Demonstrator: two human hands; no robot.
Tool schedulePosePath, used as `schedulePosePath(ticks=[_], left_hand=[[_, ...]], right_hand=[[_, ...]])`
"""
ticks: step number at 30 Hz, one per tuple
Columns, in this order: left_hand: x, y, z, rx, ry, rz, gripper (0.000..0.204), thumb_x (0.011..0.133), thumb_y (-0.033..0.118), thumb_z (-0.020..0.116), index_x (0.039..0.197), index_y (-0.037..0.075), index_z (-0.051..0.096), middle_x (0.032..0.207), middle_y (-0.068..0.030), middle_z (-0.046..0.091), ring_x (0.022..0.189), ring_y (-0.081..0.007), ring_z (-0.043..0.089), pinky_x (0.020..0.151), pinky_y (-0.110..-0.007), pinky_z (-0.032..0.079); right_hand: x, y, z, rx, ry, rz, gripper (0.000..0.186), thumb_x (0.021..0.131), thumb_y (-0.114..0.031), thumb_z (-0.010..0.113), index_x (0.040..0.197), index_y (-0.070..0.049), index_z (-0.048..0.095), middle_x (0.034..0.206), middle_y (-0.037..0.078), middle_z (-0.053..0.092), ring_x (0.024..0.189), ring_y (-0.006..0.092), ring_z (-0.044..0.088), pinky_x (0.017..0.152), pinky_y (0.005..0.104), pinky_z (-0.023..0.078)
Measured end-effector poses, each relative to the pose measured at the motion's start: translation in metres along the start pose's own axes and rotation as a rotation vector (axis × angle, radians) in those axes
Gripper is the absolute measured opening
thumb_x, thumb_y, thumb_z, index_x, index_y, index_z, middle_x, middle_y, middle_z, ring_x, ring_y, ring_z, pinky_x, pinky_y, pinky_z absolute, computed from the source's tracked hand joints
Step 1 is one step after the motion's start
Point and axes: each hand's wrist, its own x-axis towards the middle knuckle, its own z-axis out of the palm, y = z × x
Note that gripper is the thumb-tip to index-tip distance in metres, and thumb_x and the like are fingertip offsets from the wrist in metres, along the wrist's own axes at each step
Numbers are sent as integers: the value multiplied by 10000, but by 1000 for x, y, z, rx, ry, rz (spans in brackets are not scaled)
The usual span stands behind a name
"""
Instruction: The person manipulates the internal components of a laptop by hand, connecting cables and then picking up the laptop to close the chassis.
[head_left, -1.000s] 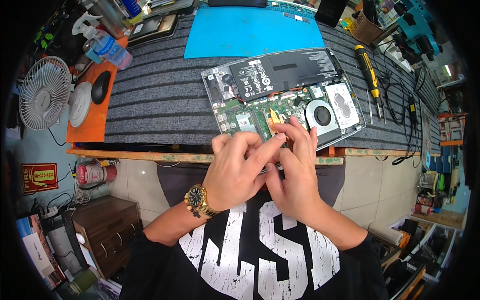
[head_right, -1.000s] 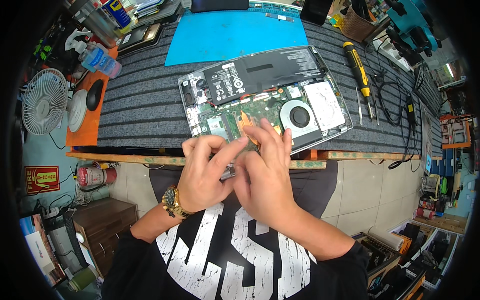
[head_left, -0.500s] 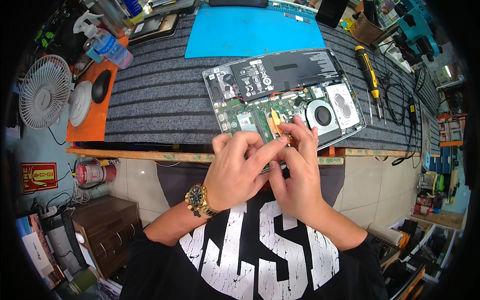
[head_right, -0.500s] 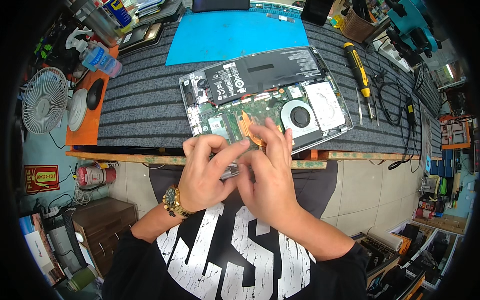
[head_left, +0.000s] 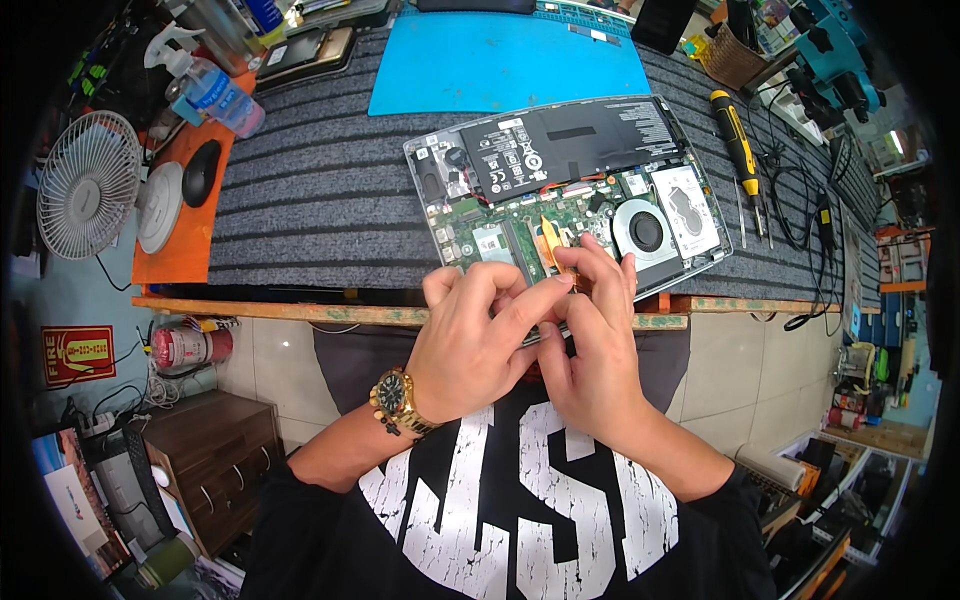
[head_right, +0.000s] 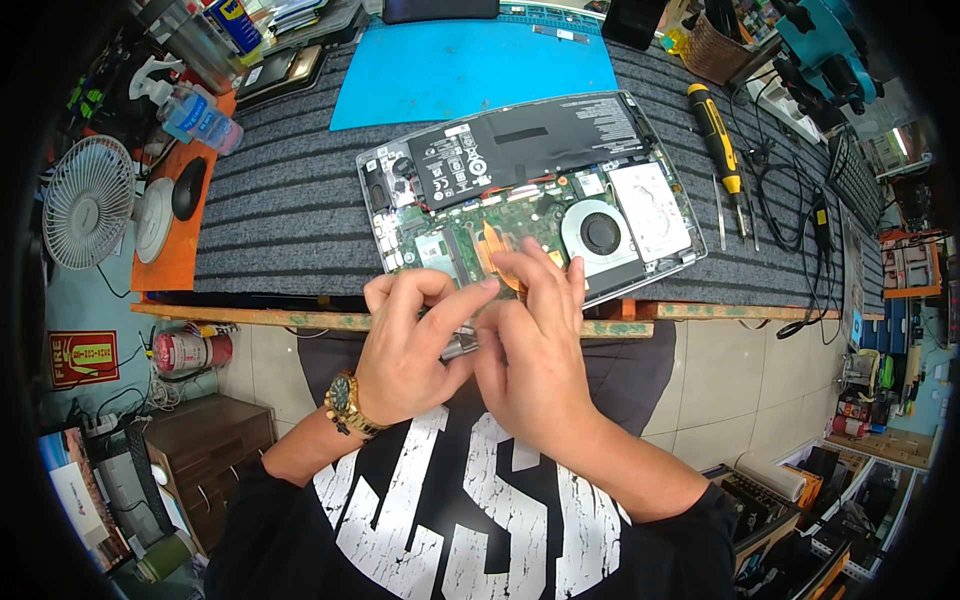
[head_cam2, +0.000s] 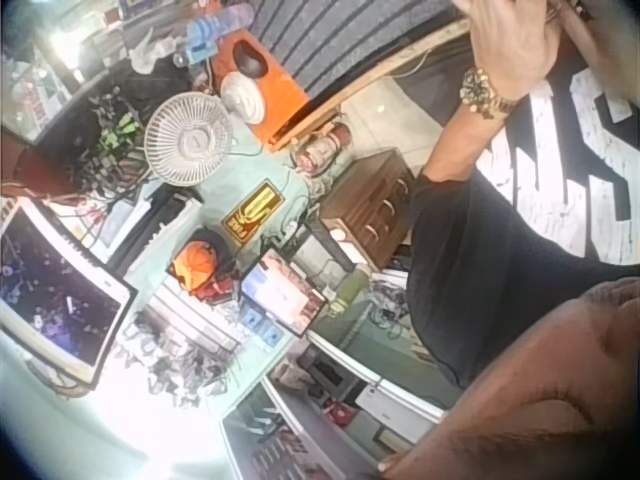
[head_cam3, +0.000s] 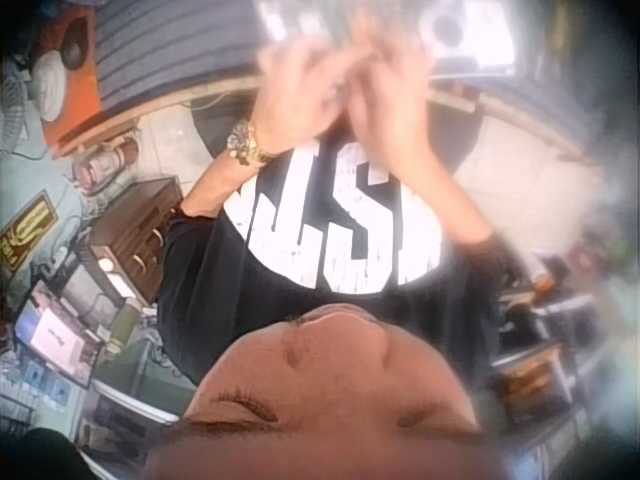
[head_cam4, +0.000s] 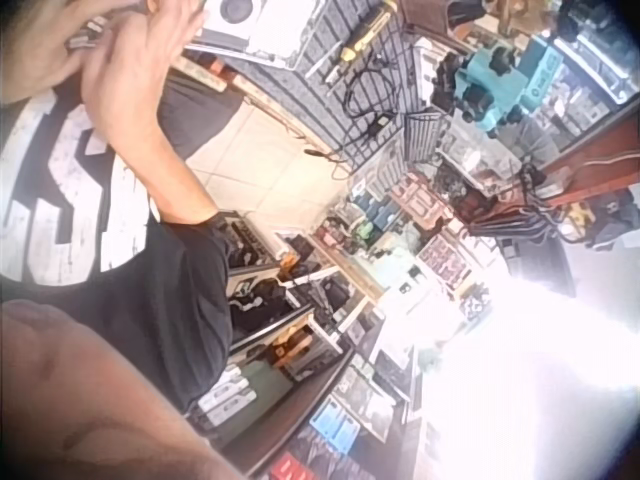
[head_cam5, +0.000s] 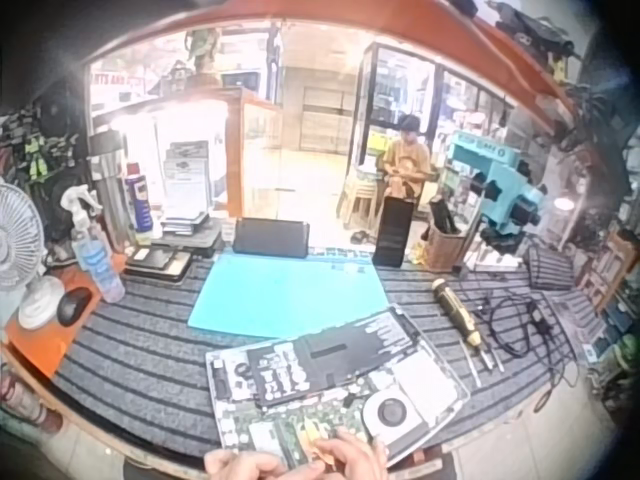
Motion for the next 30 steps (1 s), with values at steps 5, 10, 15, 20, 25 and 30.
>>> schedulePosePath(ticks=[5,10,15,20,25,30], left_hand=[[0,-1,0,3,2,6,736,812,128,927,1509,219,710,1109,17,582,1009,-166,633,939,-442,359],[0,0,1,9,14,14,730,816,133,928,1507,218,711,1100,20,591,1003,-165,636,938,-441,358],[0,1,0,8,8,7,718,818,145,935,1496,222,711,1103,17,590,996,-165,637,942,-443,363],[0,1,0,5,28,5,715,809,157,949,1480,231,712,1097,21,589,990,-167,636,946,-445,367],[-1,0,1,-1,41,11,725,803,153,956,1479,237,707,1091,28,585,992,-163,632,944,-444,368],[0,0,1,-4,40,13,723,802,167,961,1478,239,713,1086,29,577,985,-161,628,944,-443,368]], right_hand=[[1,0,0,20,10,-6,186,898,60,719,1037,-39,645,1520,238,561,1584,554,456,1302,794,187],[2,-1,-1,22,4,-5,189,896,62,719,1036,-41,646,1516,230,566,1576,553,468,1301,794,188],[1,0,-1,16,6,-5,183,903,69,715,1034,-39,645,1514,240,570,1567,563,473,1304,784,204],[0,3,1,129,86,33,173,914,69,719,1028,-38,645,1525,266,570,1563,580,470,1314,753,233],[-1,2,-1,101,62,18,162,916,73,719,1032,-23,661,1538,274,567,1571,576,471,1326,739,222],[-2,0,-2,68,38,17,156,923,93,706,1043,-4,683,1538,281,575,1587,557,479,1339,722,213]])
